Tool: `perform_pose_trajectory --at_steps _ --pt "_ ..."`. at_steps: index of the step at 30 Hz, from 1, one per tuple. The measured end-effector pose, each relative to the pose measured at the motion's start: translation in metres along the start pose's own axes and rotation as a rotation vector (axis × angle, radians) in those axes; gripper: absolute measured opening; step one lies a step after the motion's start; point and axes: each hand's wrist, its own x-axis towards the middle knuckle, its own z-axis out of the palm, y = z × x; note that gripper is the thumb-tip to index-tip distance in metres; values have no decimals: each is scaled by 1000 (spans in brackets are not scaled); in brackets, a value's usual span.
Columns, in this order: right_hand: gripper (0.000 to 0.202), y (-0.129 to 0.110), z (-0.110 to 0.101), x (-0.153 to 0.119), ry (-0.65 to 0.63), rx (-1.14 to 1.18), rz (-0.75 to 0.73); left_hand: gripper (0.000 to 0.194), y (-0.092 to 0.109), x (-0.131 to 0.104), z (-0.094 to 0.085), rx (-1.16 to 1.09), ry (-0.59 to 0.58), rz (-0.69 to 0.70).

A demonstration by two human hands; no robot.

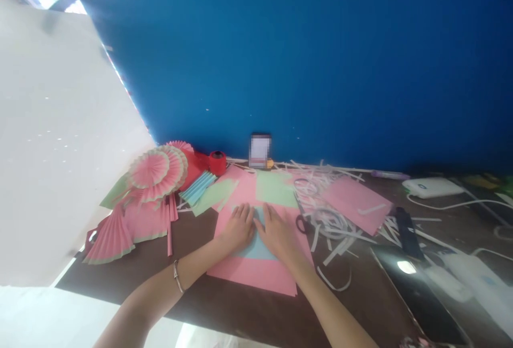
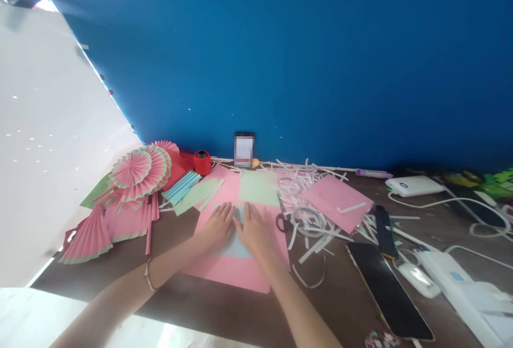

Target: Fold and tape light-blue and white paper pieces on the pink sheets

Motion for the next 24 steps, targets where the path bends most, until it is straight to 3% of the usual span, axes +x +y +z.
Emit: perform_pose_trajectory --at_steps 10,15,19,22,24 --pt "46 1 0 1 -62 17 -29 45 5 -3 -10 4 8 -52" --pt "49 4 -1 12 -179 -10 -26 44 3 -6 -9 -46 54 -53" --pt "60 6 9 5 -206 -21 -11 44 3 -7 -13 -94 51 -116" --pt "58 6 17 -8 -149 -26 3 44 -5 -9 -21 -128 81 -198" --pt "56 5 20 -14 -65 -30 -4 39 -16 -11 -28 -128 132 -346"
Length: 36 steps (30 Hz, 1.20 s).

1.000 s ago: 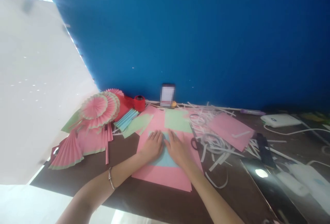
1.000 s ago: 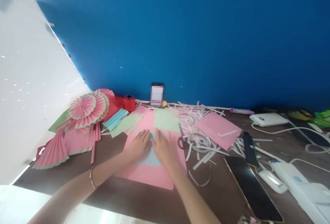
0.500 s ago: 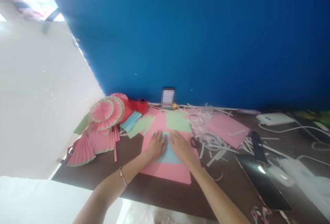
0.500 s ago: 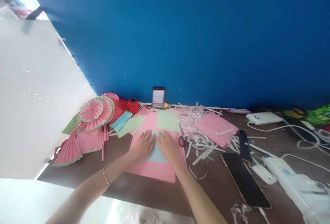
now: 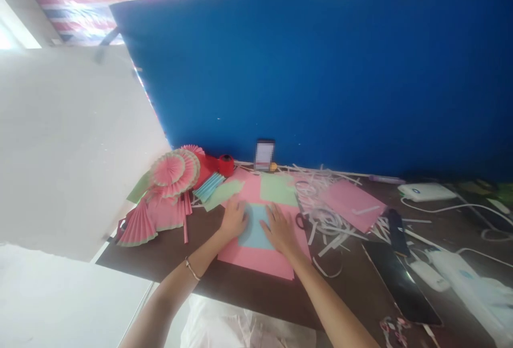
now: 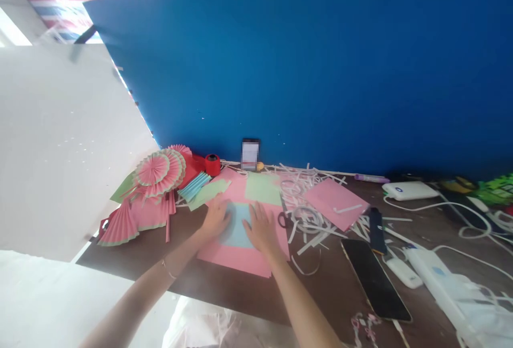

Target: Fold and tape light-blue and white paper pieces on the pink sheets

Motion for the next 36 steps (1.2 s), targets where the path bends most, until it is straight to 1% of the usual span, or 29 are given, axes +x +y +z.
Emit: perform_pose_trajectory --at_steps 2,4,5,7,11,13,15,17,20,23,25,27,29,30,32,36 --pt "55 0 2 -3 77 2 -4 30 -13 2 -8 -3 67 -199" --pt "55 1 4 -3 132 15 10 24 -24 4 -14 -54 101 -357" --pt "54 2 4 -3 158 31 17 22 -28 4 -15 -85 107 -408" --pt "52 4 5 -3 210 91 27 18 -33 5 -15 -142 110 -460" --pt "45 13 5 -8 330 324 69 14 -34 2 -10 -243 168 -465" --pt "42 17 3 -11 388 404 117 12 -33 -1 -10 -327 206 -433" --pt "39 19 -1 -15 426 417 136 13 -33 -5 -12 -427 235 -378" --pt "34 18 -5 -18 444 393 86 15 -32 -8 -16 -520 262 -312" --pt "28 8 -12 -19 451 381 -28 15 -30 -12 -20 -627 306 -223" --pt "31 -9 -17 -13 442 479 -52 14 -26 -12 -19 -710 341 -154" --pt "35 -21 -19 -5 394 538 -89 13 -21 -12 -16 -750 342 -108" --pt "35 -30 -16 3 358 508 -189 12 -16 -11 -13 -803 313 -47" --pt "28 -35 -10 8 399 450 -262 11 -11 -11 -10 -888 262 -9" --pt "25 -35 -7 9 430 429 -273 12 -8 -12 -9 -944 232 -12" --pt "26 -34 -2 9 482 408 -264 14 -5 -12 -7 -1074 168 -78" --pt "29 -25 -2 3 539 363 -252 30 1 -14 -6 -1368 9 -295"
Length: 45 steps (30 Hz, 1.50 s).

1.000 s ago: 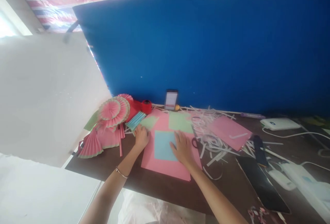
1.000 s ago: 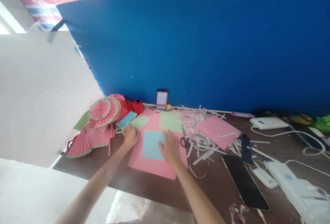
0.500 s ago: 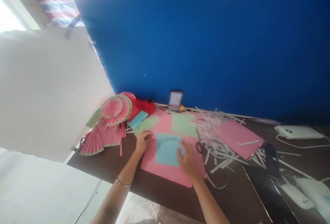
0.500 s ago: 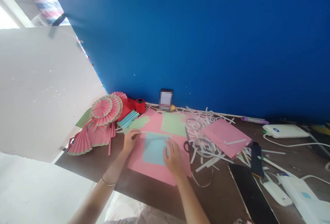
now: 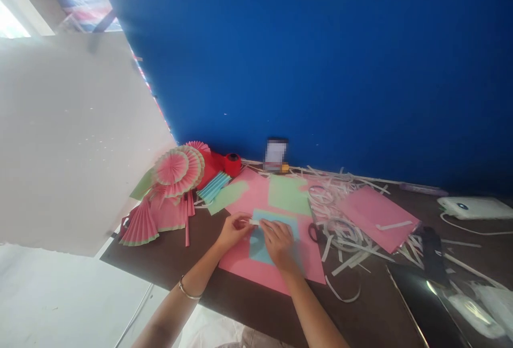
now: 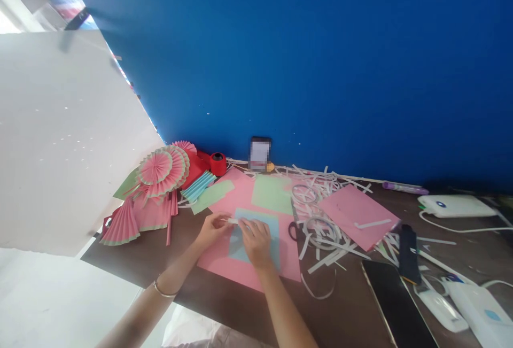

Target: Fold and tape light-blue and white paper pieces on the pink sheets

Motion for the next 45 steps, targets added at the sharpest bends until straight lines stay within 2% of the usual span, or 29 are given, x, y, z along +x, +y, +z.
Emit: perform_pose_trajectory --at_steps 4,9,12,14,20,25,31,45 --pt "28 -1 -8 2 28 -74 -19 41 2 -2 2 -97 -62 -100" --pt "25 -5 -7 1 100 -66 -2 32 3 -4 2 5 -74 -157" --pt "26 -4 -5 0 162 -59 -5 29 3 -5 2 29 -104 -150" --pt "25 -4 -4 1 159 -63 3 30 2 -5 2 60 -117 -137" --pt "20 -8 -3 6 159 -39 27 32 -1 -3 1 131 -57 -49" --pt "15 -11 -2 5 85 73 5 27 0 -5 1 219 -41 66" --pt "15 -6 2 4 -21 167 -44 22 6 -8 3 425 -116 227" --pt "19 -9 0 2 -96 112 -149 28 7 -9 1 503 -104 205"
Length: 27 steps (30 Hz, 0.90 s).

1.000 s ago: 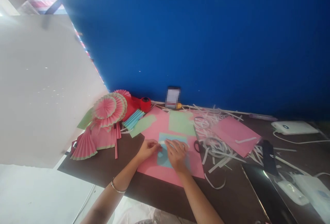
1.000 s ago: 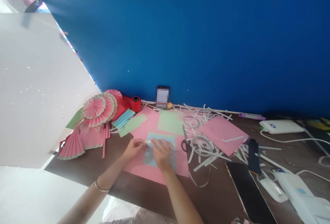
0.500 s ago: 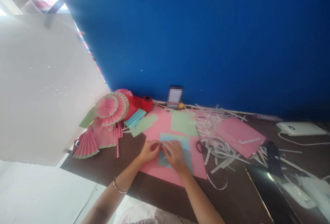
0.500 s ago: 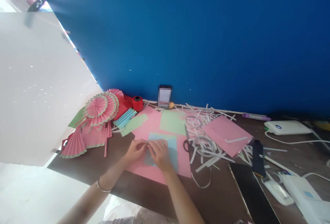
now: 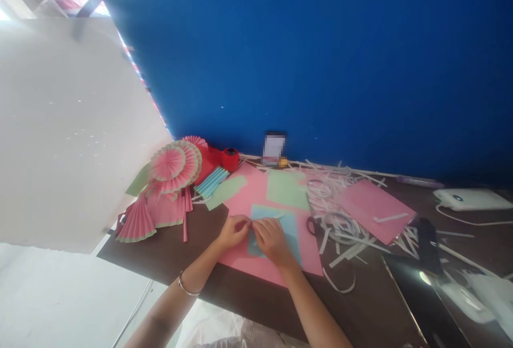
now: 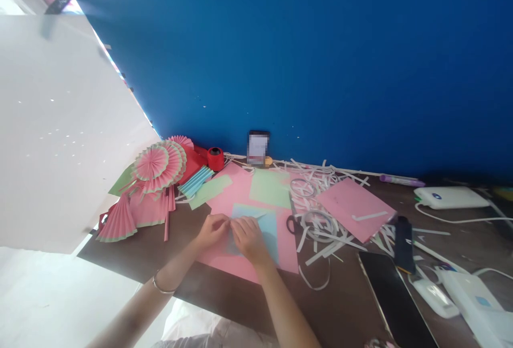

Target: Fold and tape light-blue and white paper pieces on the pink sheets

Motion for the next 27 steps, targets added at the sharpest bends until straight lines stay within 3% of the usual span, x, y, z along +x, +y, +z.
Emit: perform_pose_trajectory --at_steps 5,12,19,27 --pt "20 -3 -1 0 -25 -6 -23 26 -3 0 0 32 20 15" --pt "16 -3 3 2 -2 62 91 22 -3 0 0 64 24 50" --pt "17 1 1 1 -58 144 139 14 -6 0 -1 207 -23 226" --pt "17 3 0 -2 -93 162 126 12 -12 0 -3 346 -86 308"
